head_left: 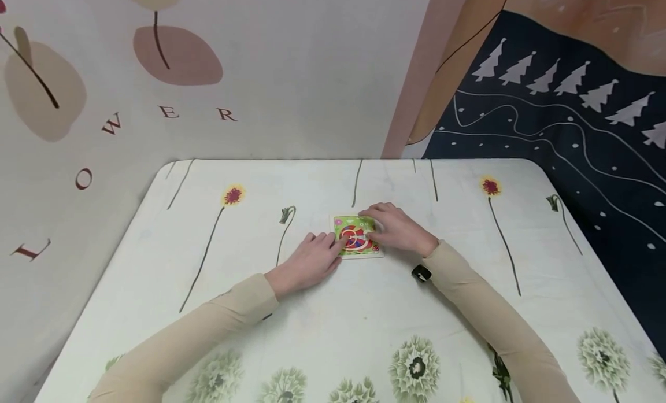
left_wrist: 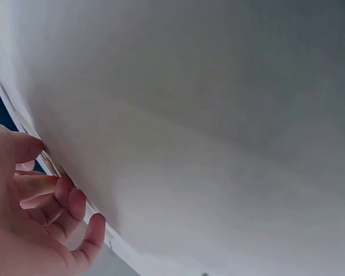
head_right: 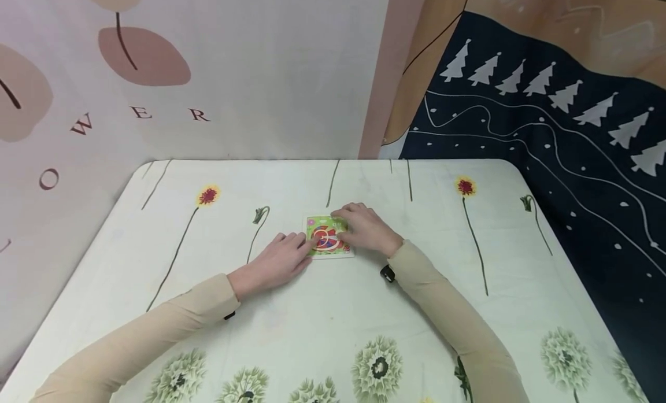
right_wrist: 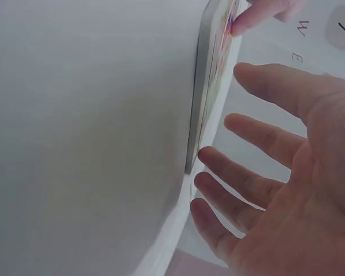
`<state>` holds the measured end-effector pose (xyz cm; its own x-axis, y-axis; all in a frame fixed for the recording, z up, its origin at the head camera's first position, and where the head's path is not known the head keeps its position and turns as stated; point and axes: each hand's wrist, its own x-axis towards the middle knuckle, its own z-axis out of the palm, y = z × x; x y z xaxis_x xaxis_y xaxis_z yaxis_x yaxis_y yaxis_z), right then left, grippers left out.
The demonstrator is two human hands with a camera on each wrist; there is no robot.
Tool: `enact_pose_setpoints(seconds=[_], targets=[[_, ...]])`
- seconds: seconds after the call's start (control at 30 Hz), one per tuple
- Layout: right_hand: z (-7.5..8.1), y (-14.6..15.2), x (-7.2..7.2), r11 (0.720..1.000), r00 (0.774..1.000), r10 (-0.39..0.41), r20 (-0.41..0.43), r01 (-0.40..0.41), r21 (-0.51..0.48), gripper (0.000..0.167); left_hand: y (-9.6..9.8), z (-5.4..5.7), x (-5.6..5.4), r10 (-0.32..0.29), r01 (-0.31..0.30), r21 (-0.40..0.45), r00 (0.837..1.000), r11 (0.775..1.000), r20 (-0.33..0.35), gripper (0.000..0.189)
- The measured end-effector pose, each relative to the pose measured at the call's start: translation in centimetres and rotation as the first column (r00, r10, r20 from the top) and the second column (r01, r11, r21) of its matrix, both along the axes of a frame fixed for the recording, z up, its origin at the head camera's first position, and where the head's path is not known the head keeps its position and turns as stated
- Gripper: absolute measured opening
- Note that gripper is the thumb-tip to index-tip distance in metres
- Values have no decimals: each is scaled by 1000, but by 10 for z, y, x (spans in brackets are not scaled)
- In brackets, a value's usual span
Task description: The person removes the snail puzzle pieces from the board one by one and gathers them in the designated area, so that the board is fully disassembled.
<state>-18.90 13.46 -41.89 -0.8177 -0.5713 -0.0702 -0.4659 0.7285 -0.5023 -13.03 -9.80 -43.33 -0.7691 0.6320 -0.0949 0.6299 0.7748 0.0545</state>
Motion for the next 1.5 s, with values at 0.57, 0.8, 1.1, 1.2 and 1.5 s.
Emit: enact_pose_setpoints(seconds=[0.57, 0.8, 1.1, 1.2, 1.5], targets=[[-1, -7, -1, 998, 999, 20, 41, -22, 59, 50, 2, -2, 1, -36, 38, 46, 999, 998, -35, 45], [1, -9, -2, 999, 998, 39, 39, -40, 17, 48, -1, -2, -2, -11, 12, 80, 1000, 997, -6, 46], [2, -22, -9, 996, 997, 62, 51, -59, -59, 41, -5, -2, -8, 21, -34, 163, 997, 986, 80, 44], [1, -27, -14, 993, 994, 65, 89, -56, -102, 36, -6, -2, -11, 18, -38, 193, 995, 980, 101, 43], [-3, -36, -23, 991, 986, 52, 160, -31, -128, 29, -10, -4, -16, -15, -36, 279, 984, 960, 177, 45]])
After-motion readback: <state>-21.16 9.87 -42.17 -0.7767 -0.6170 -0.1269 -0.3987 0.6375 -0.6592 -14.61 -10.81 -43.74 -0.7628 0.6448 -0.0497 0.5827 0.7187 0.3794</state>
